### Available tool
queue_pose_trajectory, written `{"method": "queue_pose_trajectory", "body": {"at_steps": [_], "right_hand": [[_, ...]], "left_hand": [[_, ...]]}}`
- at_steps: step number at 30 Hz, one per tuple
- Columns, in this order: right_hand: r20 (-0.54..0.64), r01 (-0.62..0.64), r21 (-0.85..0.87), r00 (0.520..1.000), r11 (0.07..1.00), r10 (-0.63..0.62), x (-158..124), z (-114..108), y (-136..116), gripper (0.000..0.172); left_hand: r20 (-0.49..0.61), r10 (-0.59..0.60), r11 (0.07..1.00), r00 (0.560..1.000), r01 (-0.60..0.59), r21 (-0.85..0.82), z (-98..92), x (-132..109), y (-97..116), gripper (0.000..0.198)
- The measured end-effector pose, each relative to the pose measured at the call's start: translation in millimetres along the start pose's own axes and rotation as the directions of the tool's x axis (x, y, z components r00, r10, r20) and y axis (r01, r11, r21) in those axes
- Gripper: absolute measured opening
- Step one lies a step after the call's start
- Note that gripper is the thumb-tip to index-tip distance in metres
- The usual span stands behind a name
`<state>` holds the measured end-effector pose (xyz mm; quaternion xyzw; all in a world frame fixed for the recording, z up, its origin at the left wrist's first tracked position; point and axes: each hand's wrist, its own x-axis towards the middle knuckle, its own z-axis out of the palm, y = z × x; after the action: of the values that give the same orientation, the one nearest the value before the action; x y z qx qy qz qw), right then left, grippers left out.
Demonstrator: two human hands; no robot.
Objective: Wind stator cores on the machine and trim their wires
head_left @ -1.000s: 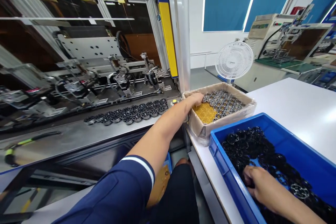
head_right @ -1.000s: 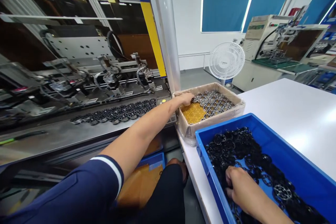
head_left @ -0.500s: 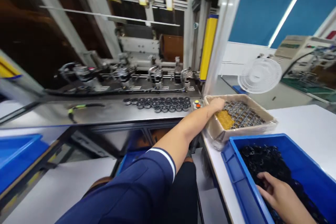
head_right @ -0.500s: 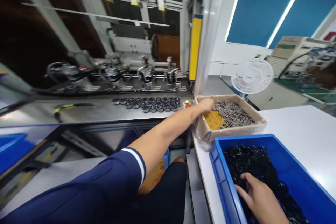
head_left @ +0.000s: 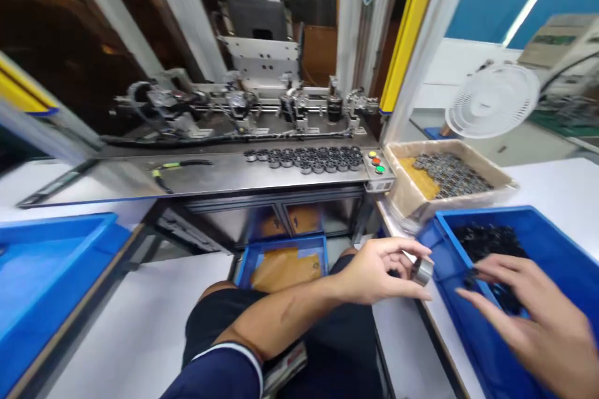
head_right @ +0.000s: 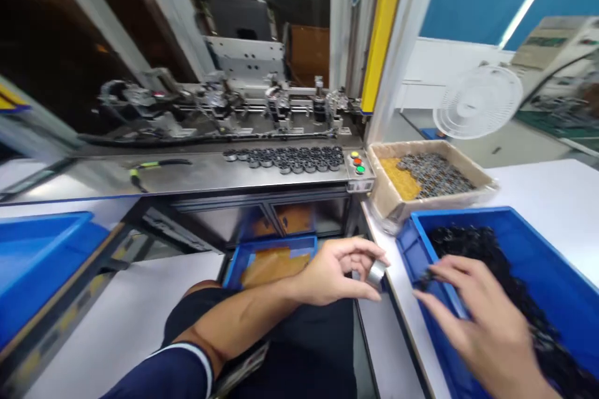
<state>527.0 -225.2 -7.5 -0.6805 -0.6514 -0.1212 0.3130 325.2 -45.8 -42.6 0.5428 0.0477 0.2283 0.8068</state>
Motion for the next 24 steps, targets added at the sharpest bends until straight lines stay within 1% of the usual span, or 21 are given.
{"method": "queue_pose_trajectory", "body": {"at_steps": [1,2,3,5,8,11,14,17,20,24], "right_hand": [[-0.030,0.061,-0.020,0.998,0.998,-0.061,6.2,1.0,-23.4,0.029],[-0.037,0.097,-0.005,0.995,0.995,-0.097,10.2,2.7,-41.3,0.031],[-0.061,0.125,0.013,0.990,0.992,-0.124,12.0,4.5,-53.5,0.033],[-0.099,0.150,0.061,0.985,0.987,-0.144,10.1,6.3,-64.0,0.036],[-0.139,0.168,0.086,0.978,0.982,-0.155,2.5,4.0,-62.3,0.035],[-0.172,0.203,0.097,0.968,0.974,-0.185,-0.4,0.8,-58.2,0.033],[-0.177,0.218,0.093,0.964,0.972,-0.199,-0.5,0.2,-55.6,0.035],[-0.162,0.231,0.094,0.963,0.968,-0.214,-2.1,1.1,-52.1,0.039],[-0.127,0.258,0.104,0.961,0.961,-0.244,-3.8,2.6,-48.3,0.044],[-0.124,0.315,0.056,0.944,0.948,-0.306,-4.4,4.8,-45.6,0.042]], "left_hand": [[0.011,0.014,1.000,1.000,-0.014,0.013,3.9,-2.1,1.1,0.066],[0.024,0.022,0.999,0.999,-0.023,0.024,7.6,-2.8,2.0,0.063],[0.042,0.017,0.999,0.999,-0.018,0.031,11.1,-2.7,2.4,0.060],[0.080,-0.022,0.999,0.997,0.020,0.025,17.7,-2.1,1.2,0.056],[0.121,-0.081,0.996,0.989,0.083,-0.014,27.3,-1.6,-3.3,0.058],[0.118,-0.107,0.992,0.987,0.114,-0.052,35.7,-0.3,-7.8,0.059],[0.120,-0.118,0.987,0.986,0.130,-0.093,40.1,2.3,-11.9,0.057],[0.132,-0.100,0.986,0.986,0.116,-0.122,39.2,4.7,-16.5,0.056],[0.119,-0.092,0.988,0.989,0.105,-0.113,35.2,6.0,-19.3,0.057],[0.147,-0.090,0.982,0.985,0.112,-0.150,31.3,7.1,-19.1,0.056]]}}
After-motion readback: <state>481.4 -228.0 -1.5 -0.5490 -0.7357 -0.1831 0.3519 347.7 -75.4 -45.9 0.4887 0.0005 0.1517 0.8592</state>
